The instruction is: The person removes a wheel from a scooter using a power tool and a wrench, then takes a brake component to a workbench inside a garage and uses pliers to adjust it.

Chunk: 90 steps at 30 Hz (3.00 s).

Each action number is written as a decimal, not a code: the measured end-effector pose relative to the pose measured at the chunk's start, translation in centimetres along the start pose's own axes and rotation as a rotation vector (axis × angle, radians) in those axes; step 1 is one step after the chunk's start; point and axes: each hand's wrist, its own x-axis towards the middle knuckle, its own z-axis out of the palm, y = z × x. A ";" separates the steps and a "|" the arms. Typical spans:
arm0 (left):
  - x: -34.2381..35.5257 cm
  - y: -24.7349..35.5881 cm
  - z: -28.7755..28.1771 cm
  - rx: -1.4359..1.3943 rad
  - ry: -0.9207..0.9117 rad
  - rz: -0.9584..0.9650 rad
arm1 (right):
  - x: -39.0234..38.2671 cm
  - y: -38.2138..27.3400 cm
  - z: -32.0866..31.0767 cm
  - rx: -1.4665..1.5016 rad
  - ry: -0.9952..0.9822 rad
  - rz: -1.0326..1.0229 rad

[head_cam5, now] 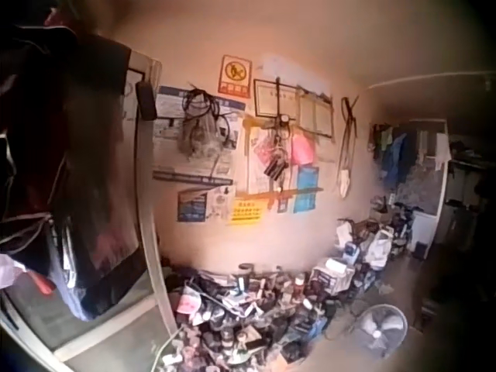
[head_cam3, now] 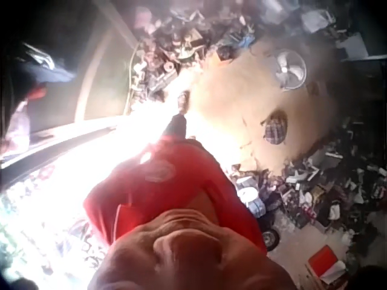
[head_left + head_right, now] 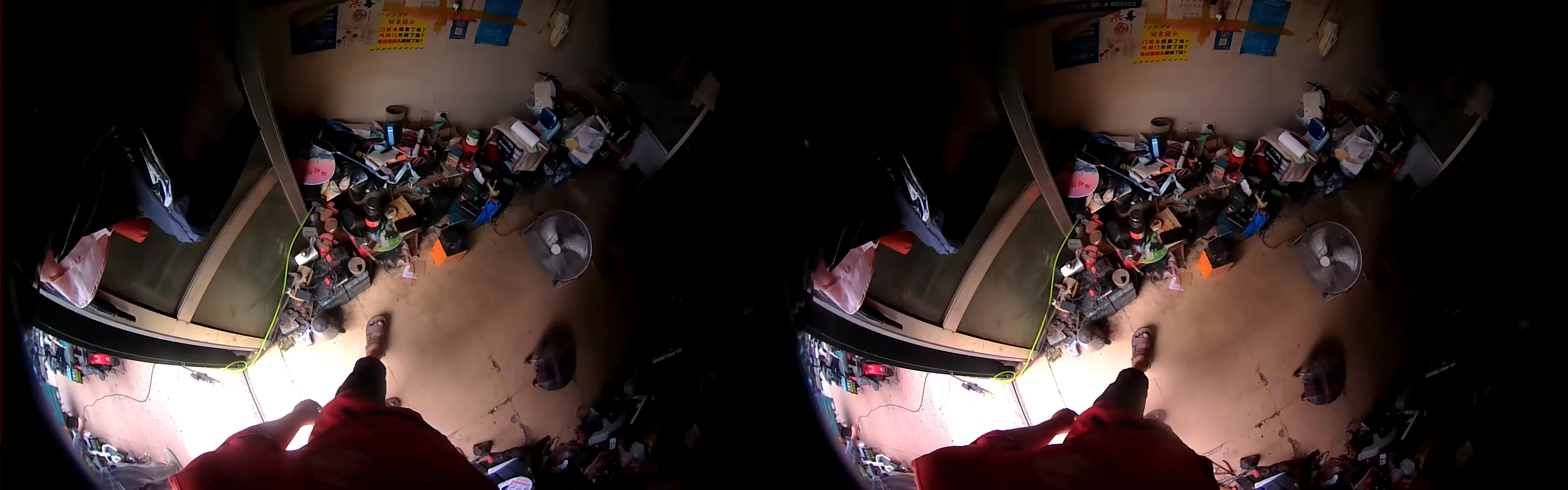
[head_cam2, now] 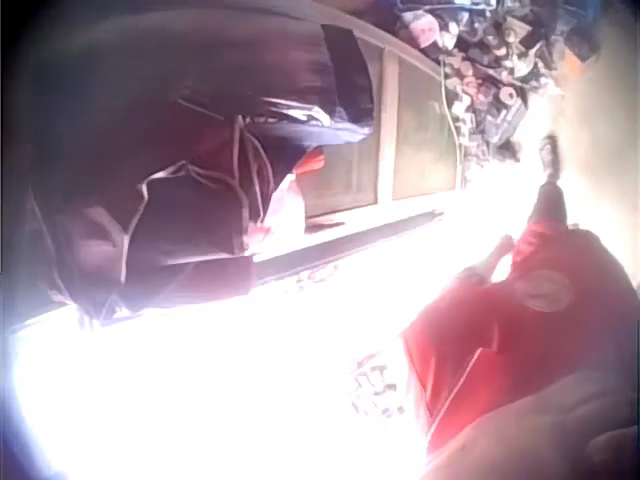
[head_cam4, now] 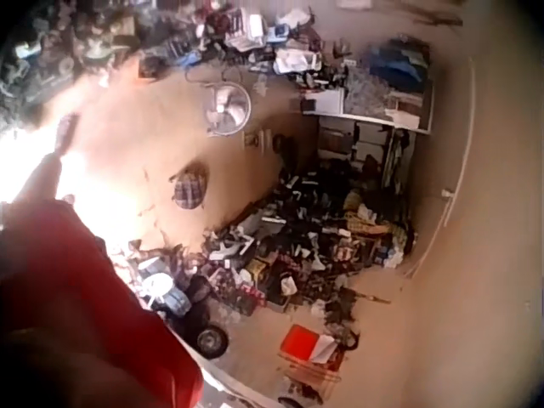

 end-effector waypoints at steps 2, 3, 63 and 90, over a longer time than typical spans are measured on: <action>3.2 -0.1 -3.3 0.001 0.096 -0.040 | 1.9 -0.7 -1.2 0.096 -0.066 0.177; 5.3 0.5 -5.4 -0.001 0.114 -0.072 | 3.1 -0.7 -2.1 0.106 -0.076 0.204; 50.3 11.9 -36.9 -1.007 0.934 0.248 | 105.6 -25.5 -19.5 0.481 -0.259 -0.856; 70.8 -1.0 -42.1 -1.545 1.033 -0.043 | 103.9 -25.3 -16.8 0.710 -0.164 -1.071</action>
